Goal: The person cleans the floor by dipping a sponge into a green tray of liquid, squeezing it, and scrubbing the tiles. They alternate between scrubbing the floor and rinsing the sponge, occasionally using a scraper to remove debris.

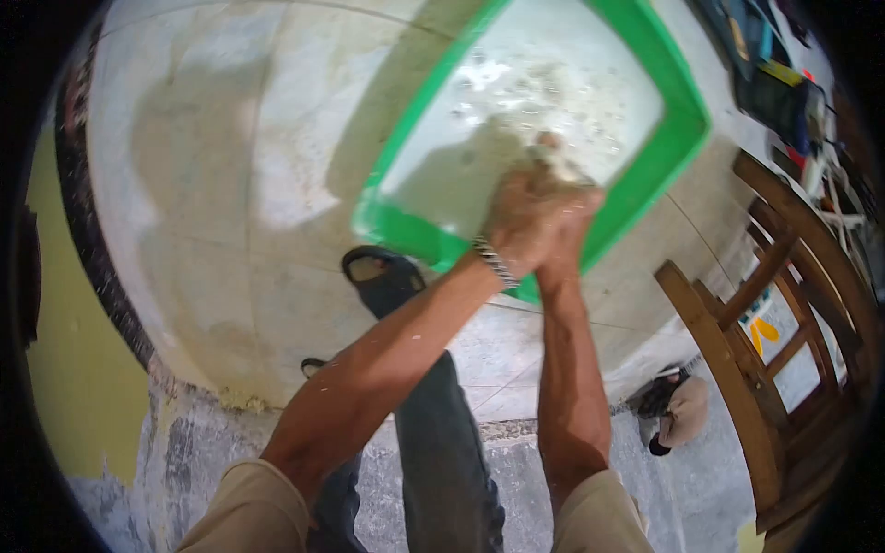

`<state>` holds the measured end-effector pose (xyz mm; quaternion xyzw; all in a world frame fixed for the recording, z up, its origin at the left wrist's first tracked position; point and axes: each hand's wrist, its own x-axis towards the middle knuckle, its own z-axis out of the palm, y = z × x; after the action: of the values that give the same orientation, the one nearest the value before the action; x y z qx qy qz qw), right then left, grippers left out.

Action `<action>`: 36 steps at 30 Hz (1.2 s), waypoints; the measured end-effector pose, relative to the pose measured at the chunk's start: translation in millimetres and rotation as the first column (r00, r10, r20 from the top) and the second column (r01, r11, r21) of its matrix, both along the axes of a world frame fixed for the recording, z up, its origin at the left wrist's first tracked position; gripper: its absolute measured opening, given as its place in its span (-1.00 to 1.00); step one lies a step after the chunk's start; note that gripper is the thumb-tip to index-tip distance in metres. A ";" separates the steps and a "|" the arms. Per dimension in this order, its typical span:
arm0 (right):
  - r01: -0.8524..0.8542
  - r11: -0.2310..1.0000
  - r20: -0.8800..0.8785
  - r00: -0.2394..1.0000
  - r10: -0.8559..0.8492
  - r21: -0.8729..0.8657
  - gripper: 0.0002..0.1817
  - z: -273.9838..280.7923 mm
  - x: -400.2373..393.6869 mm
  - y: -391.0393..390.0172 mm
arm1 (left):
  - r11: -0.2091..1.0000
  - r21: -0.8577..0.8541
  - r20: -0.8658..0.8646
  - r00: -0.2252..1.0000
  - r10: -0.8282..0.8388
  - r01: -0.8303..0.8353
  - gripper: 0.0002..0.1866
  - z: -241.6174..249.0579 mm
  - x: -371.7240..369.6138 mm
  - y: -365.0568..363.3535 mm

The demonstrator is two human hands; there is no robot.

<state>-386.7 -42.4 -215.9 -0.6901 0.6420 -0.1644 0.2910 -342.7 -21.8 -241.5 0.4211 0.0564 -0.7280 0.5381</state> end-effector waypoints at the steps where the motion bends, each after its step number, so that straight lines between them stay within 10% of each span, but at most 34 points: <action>1: -0.005 1.000 0.005 1.000 0.005 0.019 -0.71 4.6 2.4 -1.3 | 0.996 -0.041 -0.001 0.997 0.075 -0.074 -0.51 2.7 -3.5 -3.4; 4: 0.085 0.963 0.199 0.970 -0.138 0.257 -0.74 24.9 15.7 -2.5 | 0.945 -0.175 0.167 0.938 0.304 -0.275 -0.61 17.3 7.5 -1.6; 6: 0.182 0.775 0.448 0.727 -0.520 0.605 -0.62 37.0 36.6 7.9 | 0.913 -0.225 0.069 0.929 0.364 -0.341 -0.66 20.9 34.4 19.2; 9: -0.111 0.621 0.439 0.802 -0.405 0.776 -0.53 61.3 48.0 26.1 | 0.913 -0.209 -0.128 0.936 0.329 -0.349 -0.58 25.2 94.2 73.1; 11: 0.015 0.573 0.335 0.799 -0.500 0.819 -0.54 71.7 96.3 63.3 | 0.949 -0.219 0.071 0.967 0.246 -0.226 -0.51 35.0 147.1 117.9; 13: -0.226 0.300 0.366 0.721 -0.588 0.927 -0.51 74.2 116.8 83.7 | 0.926 -0.364 0.728 0.651 0.217 0.099 -0.54 39.6 184.8 166.1; 14: -0.211 0.220 0.303 0.750 -0.589 0.952 -0.52 74.4 127.8 100.1 | 0.928 -0.362 0.737 0.637 0.225 0.091 -0.54 45.6 201.0 187.6; 22: -0.506 -0.011 0.507 0.862 0.018 0.862 -0.52 99.9 219.8 210.2 | 0.998 -0.044 0.844 0.532 0.065 -0.052 -0.85 116.7 301.9 360.5; 26: -0.516 0.034 0.518 0.855 -0.041 0.856 -0.62 108.5 265.6 258.4 | 0.935 0.191 0.799 0.600 0.029 -0.299 -0.88 149.5 314.2 417.1; 30: -0.440 -0.064 0.441 0.897 0.002 0.896 -0.61 71.5 290.5 282.2 | 0.615 0.290 0.779 0.554 0.294 -0.734 -0.71 136.8 293.3 466.7; 33: -0.396 -0.013 0.390 0.909 -0.148 0.918 -0.67 44.0 295.7 277.4 | 0.577 0.404 0.712 0.640 0.289 -0.710 -0.73 147.3 254.6 512.3; 35: -0.384 0.231 0.419 0.899 -0.126 0.894 -0.80 7.7 285.5 240.8 | 0.616 0.458 0.678 0.700 0.225 -0.641 -0.76 153.6 217.3 541.2; 36: -0.657 0.525 0.338 0.741 0.580 0.541 -0.82 -12.4 270.4 206.4 | 0.624 0.481 0.663 0.721 0.202 -0.617 -0.77 157.2 197.8 552.7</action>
<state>-116.3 164.0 -228.4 -0.7225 0.3525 0.1344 0.5793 -144.9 530.9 -84.2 0.7496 0.2581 -0.3518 0.4978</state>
